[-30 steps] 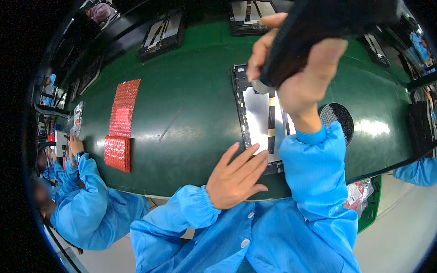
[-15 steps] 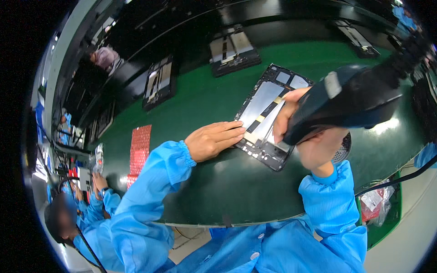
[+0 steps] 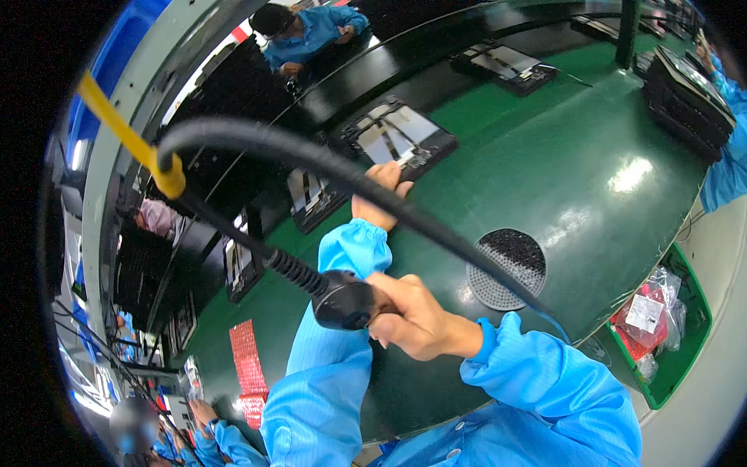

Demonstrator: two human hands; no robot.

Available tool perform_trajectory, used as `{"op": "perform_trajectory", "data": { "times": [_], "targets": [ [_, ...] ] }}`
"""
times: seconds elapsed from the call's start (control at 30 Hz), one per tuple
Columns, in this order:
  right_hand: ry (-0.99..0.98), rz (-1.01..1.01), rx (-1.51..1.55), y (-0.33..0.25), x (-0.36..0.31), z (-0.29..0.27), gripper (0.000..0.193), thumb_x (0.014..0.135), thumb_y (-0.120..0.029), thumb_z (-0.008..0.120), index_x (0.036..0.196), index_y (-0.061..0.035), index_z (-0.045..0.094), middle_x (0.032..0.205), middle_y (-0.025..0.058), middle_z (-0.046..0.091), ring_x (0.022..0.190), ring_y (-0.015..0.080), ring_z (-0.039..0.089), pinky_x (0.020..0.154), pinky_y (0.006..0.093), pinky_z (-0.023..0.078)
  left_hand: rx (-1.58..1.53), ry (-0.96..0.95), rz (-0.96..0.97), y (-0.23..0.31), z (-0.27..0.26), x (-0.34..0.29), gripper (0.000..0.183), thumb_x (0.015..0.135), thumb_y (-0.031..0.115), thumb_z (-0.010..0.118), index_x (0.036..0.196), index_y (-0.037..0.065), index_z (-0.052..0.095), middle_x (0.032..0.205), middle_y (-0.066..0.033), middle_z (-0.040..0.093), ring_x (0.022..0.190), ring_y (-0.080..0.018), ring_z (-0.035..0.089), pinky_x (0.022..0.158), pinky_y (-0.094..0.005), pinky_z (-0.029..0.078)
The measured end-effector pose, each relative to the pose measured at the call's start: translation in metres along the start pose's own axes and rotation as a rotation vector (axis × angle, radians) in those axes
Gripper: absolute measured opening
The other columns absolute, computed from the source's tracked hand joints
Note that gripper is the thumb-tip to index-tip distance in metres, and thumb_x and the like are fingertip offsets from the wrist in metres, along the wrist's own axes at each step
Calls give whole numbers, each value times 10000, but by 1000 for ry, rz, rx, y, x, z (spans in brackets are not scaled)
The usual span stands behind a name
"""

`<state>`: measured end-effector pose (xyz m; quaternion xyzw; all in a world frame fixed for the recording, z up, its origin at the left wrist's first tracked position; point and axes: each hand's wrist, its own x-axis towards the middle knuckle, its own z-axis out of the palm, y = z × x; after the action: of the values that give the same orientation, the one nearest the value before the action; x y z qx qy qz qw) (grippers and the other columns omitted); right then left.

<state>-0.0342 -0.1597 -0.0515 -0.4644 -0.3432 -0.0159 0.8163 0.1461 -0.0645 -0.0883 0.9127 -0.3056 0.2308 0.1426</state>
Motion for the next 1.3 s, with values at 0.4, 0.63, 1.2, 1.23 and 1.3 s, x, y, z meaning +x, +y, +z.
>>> {"op": "perform_trajectory", "data": {
  "times": [0.4,0.63,1.2,1.23,1.3],
  "targets": [
    [17,49,30,-18,3,-3,392,900,-389,557,936,1,534,613,72,510,543,149,470,504,307,386,708,-509,-356,-102,-64,-30,674,608,102,750,1222,73,473,1308,-111,450,1256,-281,408,953,-520,408],
    [-8,9,-52,-13,1,-14,506,917,-471,506,993,29,480,627,0,501,522,78,474,468,235,375,511,-47,-144,-169,-69,-58,460,625,62,633,1078,22,568,1032,-224,609,962,-386,594,824,-456,481],
    [312,-39,-21,-54,15,-51,405,942,-410,493,806,-34,429,606,63,538,468,105,521,405,226,417,183,506,-143,16,-179,-179,318,659,-68,603,967,-10,656,941,-152,684,866,-310,664,808,-361,508],
    [358,-80,26,-58,12,-60,418,948,-416,480,864,-6,478,605,76,551,462,122,524,413,238,420,204,395,-100,37,-176,-181,349,634,-40,618,979,-4,653,976,-149,677,900,-320,652,830,-377,496],
    [404,-135,-104,-75,14,-70,655,921,-577,393,1065,45,541,606,95,569,459,135,534,425,261,433,230,172,-80,74,-177,-196,442,557,44,642,998,9,647,1048,-138,662,999,-351,611,890,-422,452]
  ]
}}
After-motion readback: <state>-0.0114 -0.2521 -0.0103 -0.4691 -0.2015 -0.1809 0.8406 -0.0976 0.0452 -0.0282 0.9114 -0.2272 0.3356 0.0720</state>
